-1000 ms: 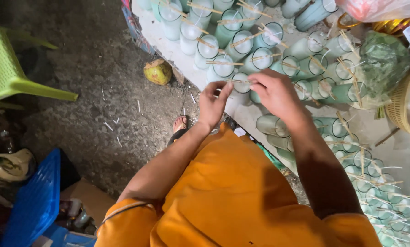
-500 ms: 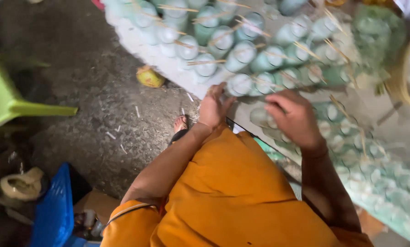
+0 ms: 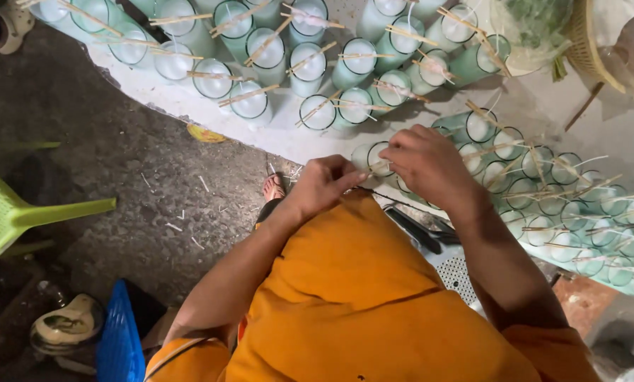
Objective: Centering and adjusting wicks in glass candle jars using wooden sticks
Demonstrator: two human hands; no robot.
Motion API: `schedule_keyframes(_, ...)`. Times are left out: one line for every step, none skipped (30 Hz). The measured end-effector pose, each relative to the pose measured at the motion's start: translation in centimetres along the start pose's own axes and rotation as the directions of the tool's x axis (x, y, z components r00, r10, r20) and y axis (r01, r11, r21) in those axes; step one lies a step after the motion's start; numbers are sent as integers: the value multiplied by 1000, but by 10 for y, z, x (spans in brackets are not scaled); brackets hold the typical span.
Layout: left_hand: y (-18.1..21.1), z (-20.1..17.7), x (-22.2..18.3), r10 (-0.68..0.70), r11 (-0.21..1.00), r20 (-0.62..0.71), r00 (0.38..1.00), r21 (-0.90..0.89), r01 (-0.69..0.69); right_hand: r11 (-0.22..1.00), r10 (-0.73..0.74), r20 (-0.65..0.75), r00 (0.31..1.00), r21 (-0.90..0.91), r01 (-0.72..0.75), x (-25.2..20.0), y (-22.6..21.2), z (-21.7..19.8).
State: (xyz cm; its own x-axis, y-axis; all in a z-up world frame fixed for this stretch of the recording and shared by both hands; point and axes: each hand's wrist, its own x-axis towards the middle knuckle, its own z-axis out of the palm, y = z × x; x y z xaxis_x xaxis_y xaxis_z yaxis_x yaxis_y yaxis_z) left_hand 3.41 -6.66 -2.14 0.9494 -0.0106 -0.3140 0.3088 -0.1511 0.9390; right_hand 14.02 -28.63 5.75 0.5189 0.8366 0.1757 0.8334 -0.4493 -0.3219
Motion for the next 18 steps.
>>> schedule_keyframes(5, 2, 2, -2, 1000, -3, 1000, 3, 2, 1000, -3, -1, 1000, 4, 3, -2, 2, 2)
schedule_keyframes(10, 5, 5, -46, 997, 20, 999, -62, 47, 1000, -14, 1, 1000, 3, 14, -2, 4, 3)
schedule_keyframes(14, 6, 7, -87, 988, 45, 995, -126, 92, 1000, -25, 4, 1000, 3, 25, -2, 6, 4)
schedule_keyframes(17, 7, 7, -87, 988, 38, 995, -127, 92, 999, -33, 4, 999, 5, 33, -1, 5, 3)
schedule_keyframes(19, 7, 8, -109, 987, 65, 992, -112, 116, 999, -32, 6, 999, 26, 31, 0, 4, 2)
schedule_keyframes(21, 8, 8, -131, 985, 90, 987, -98, 140, 998, -32, 10, 999, 47, 31, 1, 3, 0)
schedule_keyframes(22, 11, 8, -132, 985, 82, 988, -101, 140, 998, -40, 11, 999, 49, 40, -1, 4, 2)
schedule_keyframes(24, 13, 8, -125, 980, 59, 990, -150, 132, 997, -19, 7, 1000, 74, 18, -3, 5, 4)
schedule_keyframes(26, 16, 8, -118, 972, 36, 992, -199, 123, 995, 3, 5, 1000, 99, -3, -4, 6, 6)
schedule_keyframes(21, 20, 10, -121, 972, 28, 992, -199, 124, 995, -5, 5, 1000, 103, 4, -5, 9, 11)
schedule_keyframes(16, 24, 12, -126, 966, -1, 992, -229, 122, 990, 4, -3, 1000, 140, -4, -7, 12, 15)
schedule_keyframes(12, 28, 14, -130, 959, -29, 991, -258, 118, 985, 15, -12, 1000, 175, -13, -8, 15, 19)
schedule_keyframes(9, 30, 14, -131, 959, -36, 991, -258, 118, 984, 9, -12, 1000, 178, -7, -8, 18, 21)
schedule_keyframes(7, 32, 14, -130, 955, -45, 991, -275, 113, 986, 3, -10, 1000, 165, -1, -9, 20, 24)
schedule_keyframes(4, 34, 15, -129, 950, -53, 990, -293, 108, 988, -4, -8, 1000, 152, 5, -9, 23, 26)
schedule_keyframes(9, 33, 13, -130, 950, -58, 990, -293, 107, 988, -8, -8, 1000, 153, 9, -9, 24, 27)
schedule_keyframes(14, 33, 10, -128, 952, -65, 990, -288, 104, 989, -16, -10, 1000, 147, 17, -9, 25, 27)
schedule_keyframes(19, 32, 8, -127, 954, -72, 989, -283, 102, 990, -24, -11, 1000, 142, 25, -8, 26, 28)
